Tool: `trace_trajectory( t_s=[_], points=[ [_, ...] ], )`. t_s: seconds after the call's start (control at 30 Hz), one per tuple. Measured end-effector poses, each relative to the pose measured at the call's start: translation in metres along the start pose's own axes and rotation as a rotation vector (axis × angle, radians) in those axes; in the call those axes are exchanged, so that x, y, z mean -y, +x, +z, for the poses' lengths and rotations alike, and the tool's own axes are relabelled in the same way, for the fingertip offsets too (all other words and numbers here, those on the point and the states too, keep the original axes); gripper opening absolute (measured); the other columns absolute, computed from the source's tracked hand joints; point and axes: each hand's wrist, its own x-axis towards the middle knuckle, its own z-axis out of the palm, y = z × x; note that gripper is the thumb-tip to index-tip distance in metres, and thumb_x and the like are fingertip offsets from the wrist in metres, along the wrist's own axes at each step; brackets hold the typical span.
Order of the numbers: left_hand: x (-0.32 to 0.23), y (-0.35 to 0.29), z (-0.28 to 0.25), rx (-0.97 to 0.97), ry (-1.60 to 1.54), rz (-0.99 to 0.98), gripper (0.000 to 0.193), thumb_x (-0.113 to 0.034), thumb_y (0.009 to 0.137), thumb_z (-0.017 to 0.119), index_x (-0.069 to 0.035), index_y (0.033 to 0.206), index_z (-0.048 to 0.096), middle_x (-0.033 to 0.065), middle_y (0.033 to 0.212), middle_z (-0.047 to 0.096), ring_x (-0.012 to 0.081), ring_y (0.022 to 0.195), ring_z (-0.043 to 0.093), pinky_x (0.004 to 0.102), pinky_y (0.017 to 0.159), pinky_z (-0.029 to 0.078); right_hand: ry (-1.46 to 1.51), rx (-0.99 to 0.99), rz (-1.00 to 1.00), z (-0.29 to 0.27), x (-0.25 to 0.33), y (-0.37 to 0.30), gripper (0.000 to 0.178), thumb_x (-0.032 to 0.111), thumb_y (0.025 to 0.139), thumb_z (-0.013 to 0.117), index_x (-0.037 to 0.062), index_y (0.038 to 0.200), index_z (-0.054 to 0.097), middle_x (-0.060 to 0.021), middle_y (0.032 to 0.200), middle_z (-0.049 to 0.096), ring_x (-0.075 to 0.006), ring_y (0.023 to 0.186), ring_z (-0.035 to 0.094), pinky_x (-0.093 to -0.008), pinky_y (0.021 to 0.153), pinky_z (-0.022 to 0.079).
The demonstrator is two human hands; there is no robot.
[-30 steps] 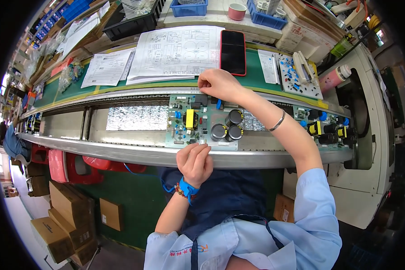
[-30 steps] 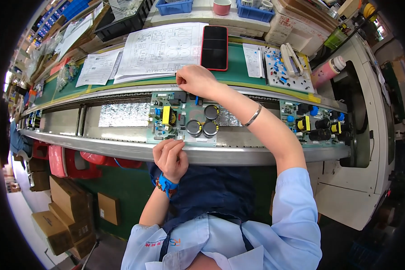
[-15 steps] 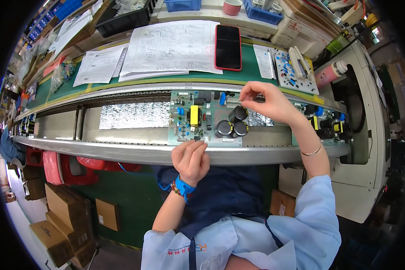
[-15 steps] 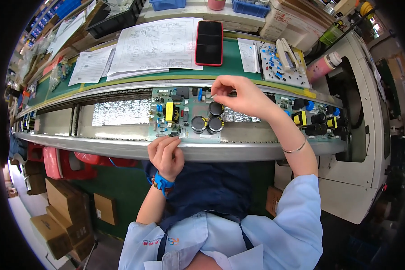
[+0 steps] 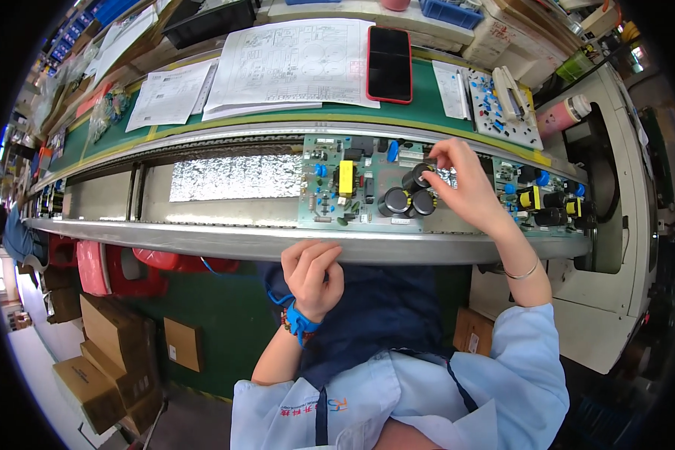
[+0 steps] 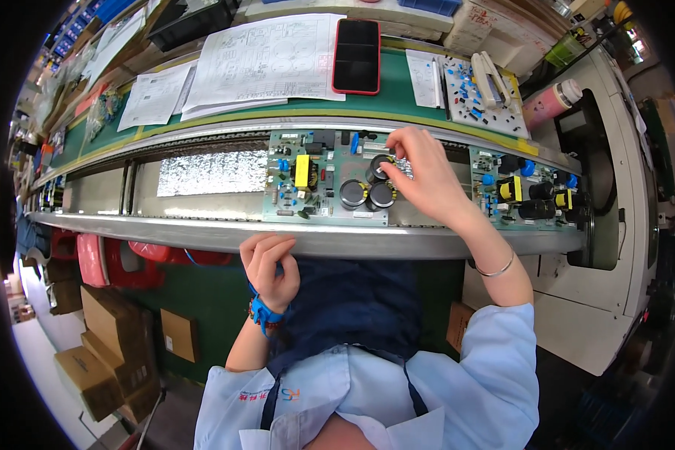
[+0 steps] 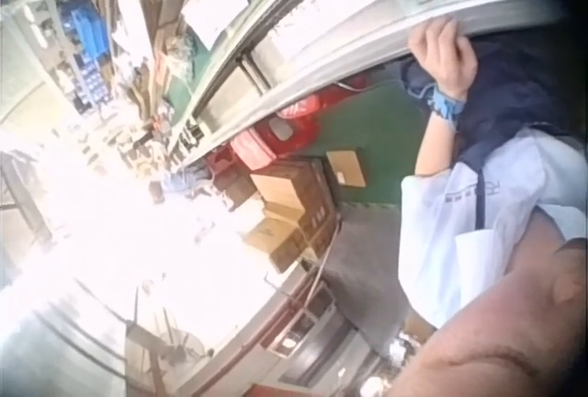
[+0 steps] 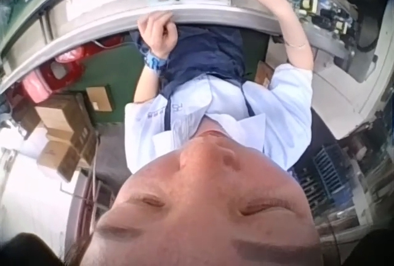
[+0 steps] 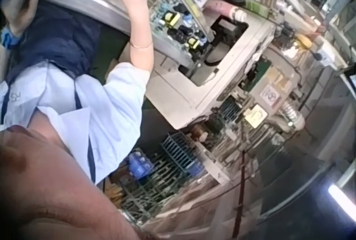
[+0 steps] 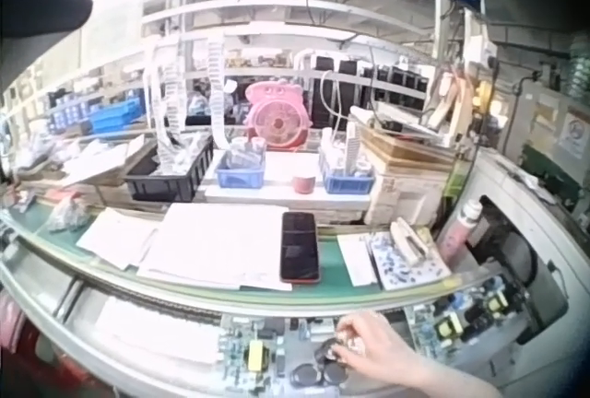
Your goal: The person assembles circuit components, capacitors, and transformers onto a printed circuit board by hand.
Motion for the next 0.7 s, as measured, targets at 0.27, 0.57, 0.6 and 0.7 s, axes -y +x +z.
trace_trajectory(
  t_s=[0.27,0.57,0.6,0.7],
  points=[
    [-0.009,0.005,0.003,0.209,0.083,-0.036,0.031,0.001,0.067,0.062,-0.005,0.098,0.063,0.0057,0.111,0.064,0.0241,0.1,0.057,0.0344,0.085,0.039,0.209,-0.264,0.182,0.0,-0.01,-0.029,0.01,0.004,0.082,0.063,0.0003,0.085,0.055,-0.0036,0.079,0.055,-0.0116,0.07,0.051,-0.024,0.067,0.043],
    [-0.017,0.015,0.012,0.299,0.068,-0.009,0.03,0.002,0.068,0.061,-0.005,0.097,0.062,0.0074,0.115,0.062,0.0246,0.1,0.056,0.0341,0.087,0.038,0.261,-0.35,0.327,-0.003,-0.022,-0.064,0.008,0.004,0.084,0.061,-0.0002,0.088,0.056,-0.0019,0.08,0.056,-0.0095,0.073,0.05,-0.023,0.07,0.043],
    [-0.018,0.017,0.012,0.302,0.066,-0.004,0.03,0.002,0.068,0.061,-0.005,0.097,0.062,0.0074,0.115,0.062,0.0246,0.1,0.056,0.0341,0.087,0.038,0.262,-0.355,0.33,-0.004,-0.022,-0.068,0.008,0.004,0.084,0.061,-0.0002,0.088,0.056,-0.0019,0.08,0.056,-0.0095,0.073,0.05,-0.023,0.07,0.043],
    [-0.023,0.024,0.018,0.292,0.031,0.001,0.03,0.003,0.067,0.061,-0.004,0.097,0.062,0.0073,0.112,0.063,0.0249,0.098,0.056,0.0343,0.086,0.038,0.204,-0.387,0.339,-0.01,-0.024,-0.079,0.007,0.004,0.085,0.06,0.0,0.089,0.056,-0.0024,0.081,0.057,-0.01,0.074,0.052,-0.0234,0.07,0.043]
  ],
)
